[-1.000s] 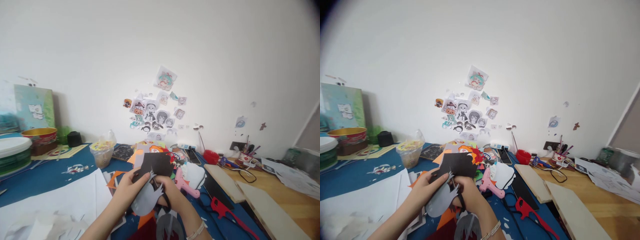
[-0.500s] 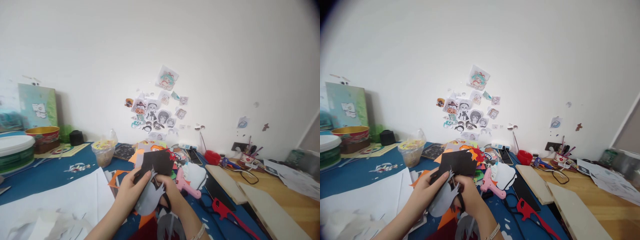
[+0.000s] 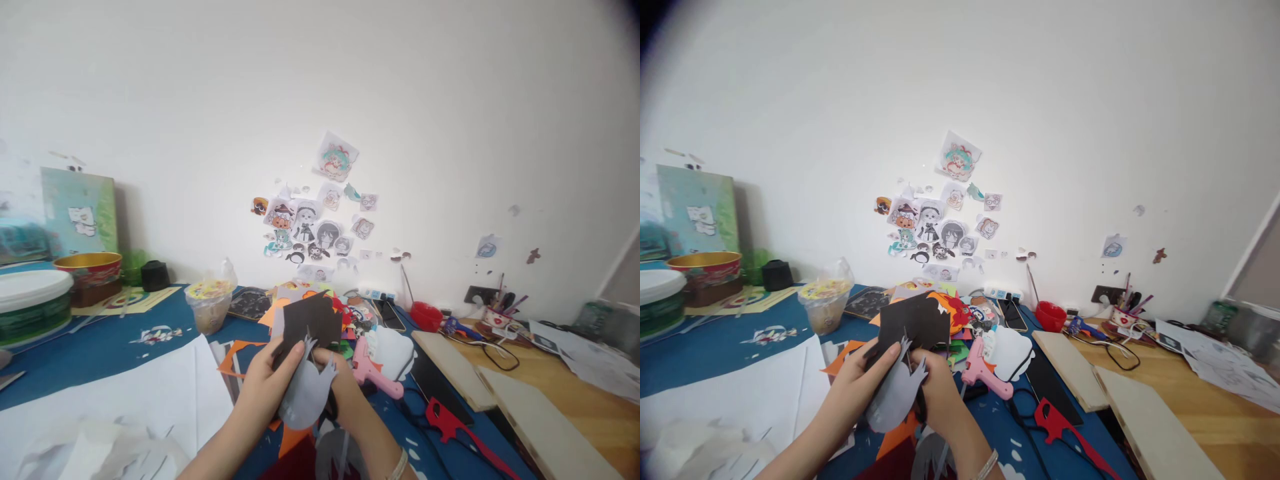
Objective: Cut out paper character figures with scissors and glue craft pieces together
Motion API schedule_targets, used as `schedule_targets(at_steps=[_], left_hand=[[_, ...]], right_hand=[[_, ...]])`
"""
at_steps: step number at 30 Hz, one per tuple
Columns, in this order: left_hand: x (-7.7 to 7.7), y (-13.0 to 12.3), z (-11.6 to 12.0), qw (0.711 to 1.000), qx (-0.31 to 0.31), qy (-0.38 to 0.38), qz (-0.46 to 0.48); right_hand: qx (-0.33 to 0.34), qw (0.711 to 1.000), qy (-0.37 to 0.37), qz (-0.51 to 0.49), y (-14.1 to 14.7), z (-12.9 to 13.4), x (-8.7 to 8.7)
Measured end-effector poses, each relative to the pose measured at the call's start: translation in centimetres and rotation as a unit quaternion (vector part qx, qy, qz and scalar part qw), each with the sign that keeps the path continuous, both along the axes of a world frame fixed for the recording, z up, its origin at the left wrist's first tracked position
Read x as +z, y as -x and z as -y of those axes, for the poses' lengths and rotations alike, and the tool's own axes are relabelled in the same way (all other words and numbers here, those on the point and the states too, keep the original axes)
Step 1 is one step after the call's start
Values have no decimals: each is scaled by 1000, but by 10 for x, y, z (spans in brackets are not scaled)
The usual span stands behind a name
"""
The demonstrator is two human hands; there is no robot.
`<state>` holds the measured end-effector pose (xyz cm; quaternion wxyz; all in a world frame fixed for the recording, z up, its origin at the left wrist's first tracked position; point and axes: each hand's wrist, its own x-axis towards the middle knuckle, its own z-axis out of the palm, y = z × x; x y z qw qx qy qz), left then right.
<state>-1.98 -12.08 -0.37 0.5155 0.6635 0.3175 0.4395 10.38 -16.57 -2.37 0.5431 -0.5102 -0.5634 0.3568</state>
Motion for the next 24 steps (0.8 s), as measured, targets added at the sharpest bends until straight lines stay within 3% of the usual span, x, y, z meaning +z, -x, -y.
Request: schedule_targets(at_steps=[9, 13, 17, 21, 24], left_hand=[[5, 6, -3, 999, -34, 27, -6], [15, 17, -9, 998, -44, -10, -49], [26, 33, -15, 984, -103, -69, -125], [29, 40, -17, 960, -137, -132, -205], [28, 39, -17, 953, -151, -130, -229]], right_hand=[[-3, 1000, -29, -6, -3, -9, -13], [26, 998, -30, 44, -10, -5, -11], [71, 991, -4, 109, -12, -1, -6], [92, 980, 14, 174, -12, 5, 2], [104, 974, 30, 197, -13, 8, 7]])
